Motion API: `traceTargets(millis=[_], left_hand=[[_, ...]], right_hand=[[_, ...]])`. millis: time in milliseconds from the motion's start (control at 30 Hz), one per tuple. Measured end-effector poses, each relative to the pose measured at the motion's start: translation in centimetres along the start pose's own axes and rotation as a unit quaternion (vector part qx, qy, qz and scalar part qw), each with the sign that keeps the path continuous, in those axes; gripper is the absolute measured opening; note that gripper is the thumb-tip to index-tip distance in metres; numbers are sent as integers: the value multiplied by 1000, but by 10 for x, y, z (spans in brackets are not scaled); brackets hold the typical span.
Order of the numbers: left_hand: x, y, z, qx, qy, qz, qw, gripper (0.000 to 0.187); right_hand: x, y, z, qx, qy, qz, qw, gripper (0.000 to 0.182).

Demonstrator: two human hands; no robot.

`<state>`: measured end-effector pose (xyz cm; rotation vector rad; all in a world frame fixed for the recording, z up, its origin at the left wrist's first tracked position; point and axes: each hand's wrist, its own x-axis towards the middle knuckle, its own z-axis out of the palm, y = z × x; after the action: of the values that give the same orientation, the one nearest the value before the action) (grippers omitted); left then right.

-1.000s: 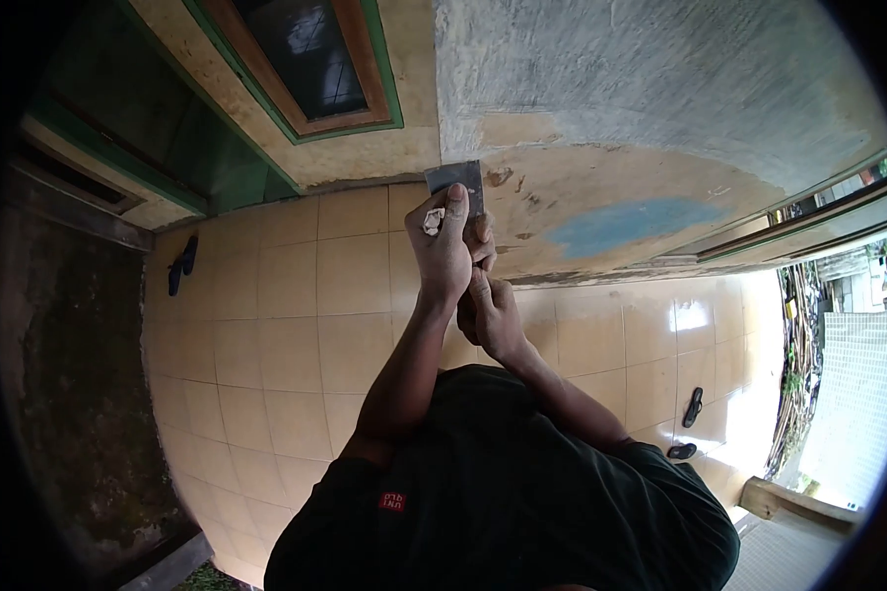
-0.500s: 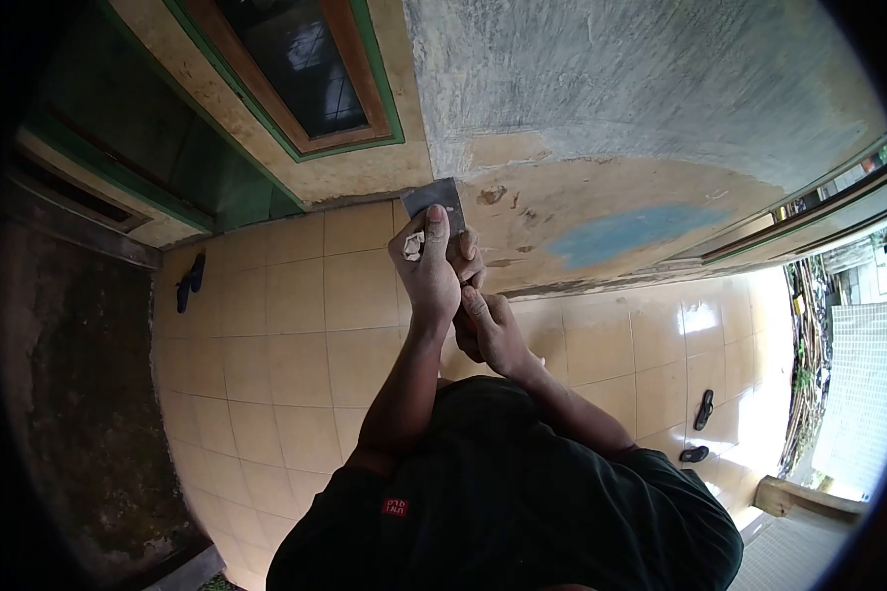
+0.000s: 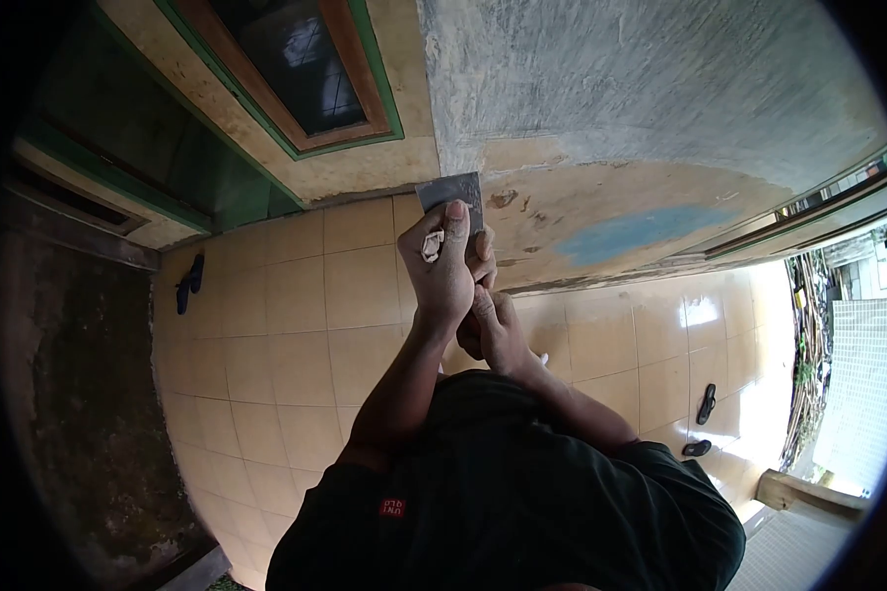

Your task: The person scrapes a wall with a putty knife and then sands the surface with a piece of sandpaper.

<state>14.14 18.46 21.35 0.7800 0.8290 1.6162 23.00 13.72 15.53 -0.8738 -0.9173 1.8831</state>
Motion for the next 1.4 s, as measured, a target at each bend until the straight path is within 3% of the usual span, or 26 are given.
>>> traceTargets(millis=[333,433,600,733,867,1000,1133,1200,1400], left_hand=[[-1,9,11,13,-2,-6,1000,33],[-4,8,15,-6,24,-10,1000,34],[3,17,25,16,-4,23,1000,35],[0,7,19,-4,31,-20,999,35],[0,6,16,91,53,-24,994,34],[-5,4,14,37,35,0,999,35],[1,9,23,59,44,-12,997,37],[2,14,27,68,22,20,997,37],[-2,19,34,25,44,-31,998,31]], right_hand=[[-5,-10,4,33,6,-2,999,38],[-10,-17,2,19,-9,45,999,40],[-7,-30,8,-13,4,-20,1000,42],[-11,-21,-1,-8,2,34,999,43],[-9,-22,8,10,20,80,997,46],[-13,-19,3,-63,23,32,997,46],[-6,-25,1,-57,13,21,998,46],[-9,-33,9,14,33,45,998,46],[-15,-36,3,-49,10,31,998,47]])
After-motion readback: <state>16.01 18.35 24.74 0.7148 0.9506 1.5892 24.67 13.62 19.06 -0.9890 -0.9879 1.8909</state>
